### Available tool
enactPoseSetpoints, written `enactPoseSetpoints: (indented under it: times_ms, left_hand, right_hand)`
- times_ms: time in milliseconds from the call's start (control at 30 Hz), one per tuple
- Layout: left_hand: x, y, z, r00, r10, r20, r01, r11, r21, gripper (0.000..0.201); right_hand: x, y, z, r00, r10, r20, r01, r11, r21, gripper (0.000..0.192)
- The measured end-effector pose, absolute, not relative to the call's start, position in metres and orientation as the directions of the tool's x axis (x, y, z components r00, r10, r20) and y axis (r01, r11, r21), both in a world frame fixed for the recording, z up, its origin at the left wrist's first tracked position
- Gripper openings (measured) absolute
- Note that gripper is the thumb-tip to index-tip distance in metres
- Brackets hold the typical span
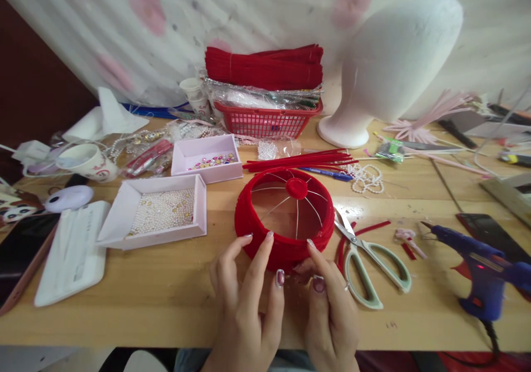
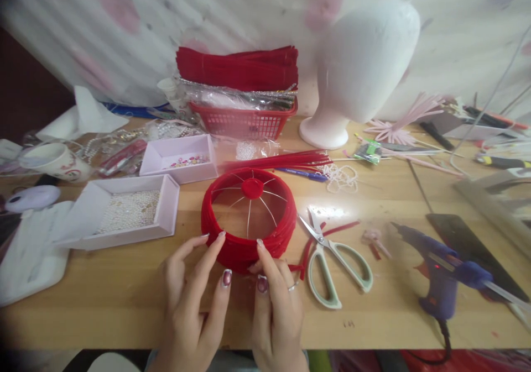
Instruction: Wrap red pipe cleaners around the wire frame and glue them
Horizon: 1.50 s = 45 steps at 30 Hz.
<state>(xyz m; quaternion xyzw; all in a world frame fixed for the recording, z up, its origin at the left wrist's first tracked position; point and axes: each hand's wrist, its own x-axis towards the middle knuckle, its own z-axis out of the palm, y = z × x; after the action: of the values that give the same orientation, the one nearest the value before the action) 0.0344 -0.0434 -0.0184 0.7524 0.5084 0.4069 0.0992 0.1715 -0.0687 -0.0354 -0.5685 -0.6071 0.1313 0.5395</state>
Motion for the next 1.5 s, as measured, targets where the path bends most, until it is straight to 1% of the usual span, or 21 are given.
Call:
enactPoseSetpoints:
  times_ms: [167,267,367,400,500,567,633,700,800,867,967,1033,1133,1233,1333,1433,1500]
  left_hand:
    - [0.035,-0.041,-0.017,0.128,0.836,0.534,0.668,-0.471,0.576,0.049]
    - [0.031,-0.036,-0.014,0.04,0.82,0.57,0.59,-0.48,0.649,0.04]
    - [0.021,-0.027,-0.009,-0.127,0.8,0.586,0.467,-0.474,0.747,0.016]
    - [0.017,-0.025,-0.008,-0.166,0.798,0.579,0.417,-0.475,0.775,0.011]
    - [0.006,-0.018,-0.007,-0.219,0.81,0.545,0.226,-0.501,0.835,0.016]
    - [0.001,-0.016,-0.007,-0.215,0.832,0.512,0.093,-0.504,0.859,0.012]
    - [0.0,-0.016,-0.007,-0.189,0.856,0.482,0.012,-0.488,0.873,0.01]
    - [0.001,-0.018,-0.005,-0.152,0.894,0.422,-0.068,-0.435,0.898,0.014]
    - [0.006,-0.023,-0.001,-0.085,0.975,0.204,-0.266,-0.22,0.938,0.024]
    - [0.012,-0.028,0.003,-0.032,0.995,0.095,-0.348,-0.1,0.932,0.031]
    - [0.024,-0.038,0.012,0.032,0.997,0.07,-0.375,-0.053,0.925,0.044]
    - [0.032,-0.047,0.018,0.093,0.993,0.068,-0.381,-0.027,0.924,0.052]
    - [0.041,-0.06,0.019,0.185,0.98,0.08,-0.355,-0.01,0.935,0.06]
    - [0.046,-0.072,0.011,0.233,0.966,0.112,-0.297,-0.038,0.954,0.065]
    - [0.05,-0.084,0.005,0.215,0.965,0.152,-0.237,-0.099,0.966,0.061]
    - [0.057,-0.094,0.006,0.166,0.963,0.213,-0.196,-0.179,0.964,0.059]
    - [0.062,-0.098,0.01,0.17,0.953,0.25,-0.138,-0.228,0.964,0.057]
  right_hand:
    - [0.171,-0.068,-0.034,0.224,0.825,0.519,0.561,0.327,-0.761,0.049]
    - [0.171,-0.067,-0.033,0.23,0.821,0.523,0.569,0.322,-0.757,0.049]
    - [0.172,-0.069,-0.035,0.22,0.831,0.51,0.56,0.32,-0.764,0.05]
    - [0.172,-0.069,-0.036,0.218,0.835,0.505,0.552,0.321,-0.769,0.051]
    - [0.171,-0.072,-0.038,0.216,0.833,0.509,0.525,0.34,-0.78,0.051]
    - [0.17,-0.072,-0.038,0.216,0.815,0.537,0.51,0.375,-0.774,0.05]
    - [0.17,-0.072,-0.036,0.214,0.79,0.575,0.502,0.416,-0.758,0.049]
    - [0.17,-0.073,-0.034,0.226,0.768,0.599,0.507,0.432,-0.745,0.045]
    - [0.172,-0.078,-0.031,0.243,0.747,0.619,0.529,0.433,-0.73,0.039]
    - [0.172,-0.085,-0.029,0.276,0.74,0.613,0.526,0.418,-0.741,0.034]
    - [0.169,-0.097,-0.024,0.355,0.721,0.595,0.499,0.392,-0.773,0.019]
    - [0.165,-0.104,-0.017,0.376,0.716,0.588,0.486,0.388,-0.783,0.015]
    - [0.16,-0.109,-0.004,0.338,0.737,0.585,0.478,0.401,-0.781,0.019]
    - [0.158,-0.112,0.002,0.276,0.757,0.592,0.48,0.424,-0.768,0.025]
    - [0.158,-0.114,0.001,0.246,0.763,0.598,0.482,0.439,-0.758,0.03]
    - [0.163,-0.117,-0.001,0.279,0.752,0.598,0.455,0.444,-0.772,0.039]
    - [0.169,-0.119,0.0,0.311,0.741,0.596,0.429,0.45,-0.783,0.046]
